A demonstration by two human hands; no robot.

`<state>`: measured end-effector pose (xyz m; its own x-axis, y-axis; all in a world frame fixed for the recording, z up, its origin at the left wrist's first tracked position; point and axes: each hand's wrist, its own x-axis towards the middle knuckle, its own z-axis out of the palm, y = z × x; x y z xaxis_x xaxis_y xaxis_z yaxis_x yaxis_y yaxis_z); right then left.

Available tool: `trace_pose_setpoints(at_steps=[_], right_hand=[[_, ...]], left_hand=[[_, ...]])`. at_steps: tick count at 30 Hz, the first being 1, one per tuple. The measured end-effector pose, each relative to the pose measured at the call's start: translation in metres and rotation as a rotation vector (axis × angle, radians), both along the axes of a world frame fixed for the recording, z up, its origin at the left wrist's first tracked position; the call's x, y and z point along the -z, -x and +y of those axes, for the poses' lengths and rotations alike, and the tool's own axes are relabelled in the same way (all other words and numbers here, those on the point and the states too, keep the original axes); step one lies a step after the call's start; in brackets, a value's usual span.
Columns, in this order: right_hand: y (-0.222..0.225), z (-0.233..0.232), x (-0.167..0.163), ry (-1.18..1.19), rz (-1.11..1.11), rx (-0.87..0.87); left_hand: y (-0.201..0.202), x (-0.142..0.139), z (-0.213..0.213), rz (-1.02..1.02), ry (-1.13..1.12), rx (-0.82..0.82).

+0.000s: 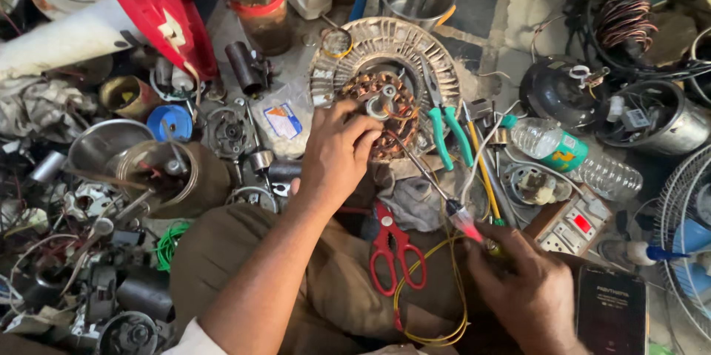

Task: The person tests an electric motor rotor and a small cylindrical component using a test light and a screwdriver. They touch the probes to various points on the rotor and the cylindrical component, checking for electrical continuity or faults.

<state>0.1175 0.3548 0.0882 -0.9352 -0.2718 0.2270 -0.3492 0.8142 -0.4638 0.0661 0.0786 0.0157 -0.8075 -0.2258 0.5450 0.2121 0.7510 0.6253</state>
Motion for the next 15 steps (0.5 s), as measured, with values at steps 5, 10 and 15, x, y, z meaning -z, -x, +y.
trace_pose_setpoints(at_steps=[5, 10, 15], right_hand=[[0.01, -0.006, -0.029, -0.164, 0.063, -0.089], [0.019, -0.01, -0.041, -0.243, 0.105, -0.144], [0.023, -0.009, -0.047, -0.282, 0.082, -0.158]], left_hand=[[0.0, 0.0, 0.0, 0.004, -0.035, 0.025], [0.0, -0.003, 0.0, 0.013, -0.051, 0.038], [0.0, -0.005, 0.0, 0.027, -0.075, 0.052]])
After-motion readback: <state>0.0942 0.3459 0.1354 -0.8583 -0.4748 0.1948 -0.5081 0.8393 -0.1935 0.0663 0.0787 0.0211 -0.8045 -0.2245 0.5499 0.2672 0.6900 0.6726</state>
